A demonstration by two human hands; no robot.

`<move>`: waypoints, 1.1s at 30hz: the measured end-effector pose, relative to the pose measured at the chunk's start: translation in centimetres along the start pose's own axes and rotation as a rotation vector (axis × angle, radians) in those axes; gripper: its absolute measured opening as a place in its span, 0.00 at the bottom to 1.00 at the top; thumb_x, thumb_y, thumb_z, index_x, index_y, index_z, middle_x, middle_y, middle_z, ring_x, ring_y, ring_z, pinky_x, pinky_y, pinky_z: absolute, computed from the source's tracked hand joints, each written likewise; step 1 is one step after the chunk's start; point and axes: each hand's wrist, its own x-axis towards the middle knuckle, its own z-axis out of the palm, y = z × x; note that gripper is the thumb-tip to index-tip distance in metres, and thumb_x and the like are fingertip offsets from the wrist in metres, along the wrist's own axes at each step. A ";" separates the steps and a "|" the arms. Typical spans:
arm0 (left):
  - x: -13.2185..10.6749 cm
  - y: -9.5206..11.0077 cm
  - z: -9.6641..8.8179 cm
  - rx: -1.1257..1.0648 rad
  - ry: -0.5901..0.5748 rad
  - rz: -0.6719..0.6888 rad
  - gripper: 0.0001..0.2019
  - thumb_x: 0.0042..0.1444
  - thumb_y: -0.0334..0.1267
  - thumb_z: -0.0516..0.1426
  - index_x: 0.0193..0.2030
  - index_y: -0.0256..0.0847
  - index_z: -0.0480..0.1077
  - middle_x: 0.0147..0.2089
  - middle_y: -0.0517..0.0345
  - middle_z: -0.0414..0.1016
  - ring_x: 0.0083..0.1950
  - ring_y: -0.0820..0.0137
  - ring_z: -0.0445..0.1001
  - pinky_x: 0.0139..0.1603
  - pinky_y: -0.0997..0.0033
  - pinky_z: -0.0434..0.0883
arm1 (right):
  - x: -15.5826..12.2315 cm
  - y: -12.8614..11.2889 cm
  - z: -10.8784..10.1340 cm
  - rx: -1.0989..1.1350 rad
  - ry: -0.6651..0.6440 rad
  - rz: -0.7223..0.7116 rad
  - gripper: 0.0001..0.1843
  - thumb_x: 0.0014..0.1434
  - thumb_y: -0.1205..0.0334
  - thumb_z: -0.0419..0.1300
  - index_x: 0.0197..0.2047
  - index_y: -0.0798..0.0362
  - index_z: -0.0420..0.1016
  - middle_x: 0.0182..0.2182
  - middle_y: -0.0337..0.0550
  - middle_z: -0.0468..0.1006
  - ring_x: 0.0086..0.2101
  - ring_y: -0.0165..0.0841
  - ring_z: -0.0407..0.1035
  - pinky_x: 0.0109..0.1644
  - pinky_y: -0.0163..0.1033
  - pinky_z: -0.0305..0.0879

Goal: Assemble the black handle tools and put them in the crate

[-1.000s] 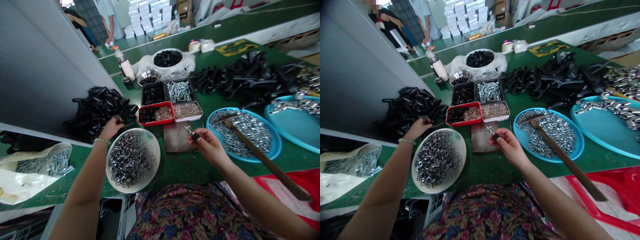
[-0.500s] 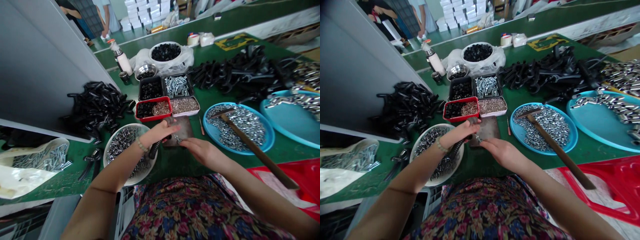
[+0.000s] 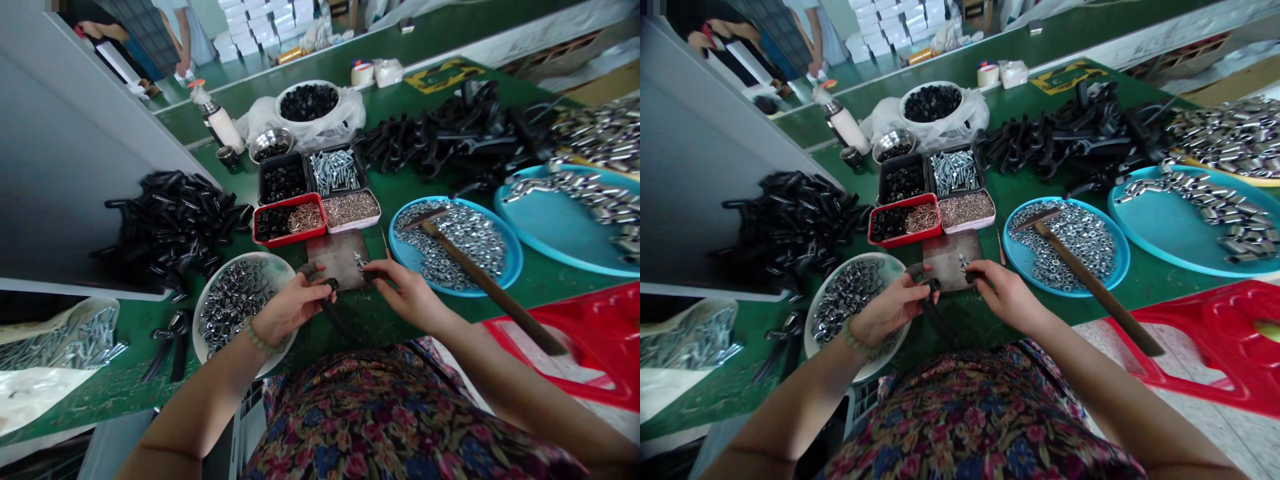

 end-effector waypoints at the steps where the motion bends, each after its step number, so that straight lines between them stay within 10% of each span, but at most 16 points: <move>1: 0.2 -0.2 0.3 -0.073 0.032 0.041 0.20 0.51 0.27 0.62 0.49 0.40 0.63 0.34 0.59 0.73 0.32 0.73 0.76 0.34 0.75 0.73 | -0.1 -0.1 0.5 0.103 0.008 0.054 0.12 0.62 0.66 0.55 0.49 0.49 0.69 0.42 0.44 0.78 0.42 0.36 0.75 0.49 0.45 0.72; 9: 2.1 -1.0 3.0 -0.275 0.151 0.184 0.10 0.56 0.29 0.60 0.43 0.39 0.64 0.31 0.62 0.69 0.26 0.80 0.69 0.26 0.82 0.68 | -0.1 -1.5 3.3 0.876 0.104 0.314 0.13 0.60 0.53 0.61 0.44 0.47 0.66 0.35 0.39 0.79 0.33 0.32 0.77 0.43 0.43 0.75; 21: 1.8 -0.7 2.2 0.270 -0.110 0.247 0.19 0.49 0.34 0.65 0.46 0.41 0.64 0.32 0.66 0.69 0.26 0.82 0.65 0.23 0.82 0.60 | -0.7 -1.2 1.4 0.702 -0.148 0.241 0.08 0.63 0.59 0.58 0.45 0.51 0.67 0.35 0.40 0.77 0.37 0.30 0.75 0.45 0.38 0.71; 26: 1.5 -0.7 2.4 0.435 -0.247 0.377 0.20 0.47 0.33 0.67 0.45 0.41 0.64 0.37 0.61 0.75 0.36 0.75 0.74 0.39 0.74 0.70 | 0.5 -1.4 0.1 1.011 -0.307 0.290 0.18 0.60 0.56 0.62 0.48 0.48 0.57 0.34 0.37 0.78 0.30 0.29 0.76 0.35 0.37 0.73; 33: 2.3 -2.4 2.2 0.314 -0.146 0.430 0.22 0.48 0.38 0.66 0.48 0.42 0.63 0.34 0.64 0.76 0.29 0.75 0.74 0.35 0.72 0.71 | 0.6 -1.8 0.8 1.112 -0.287 0.352 0.18 0.59 0.58 0.64 0.44 0.50 0.58 0.32 0.37 0.79 0.30 0.27 0.76 0.35 0.33 0.73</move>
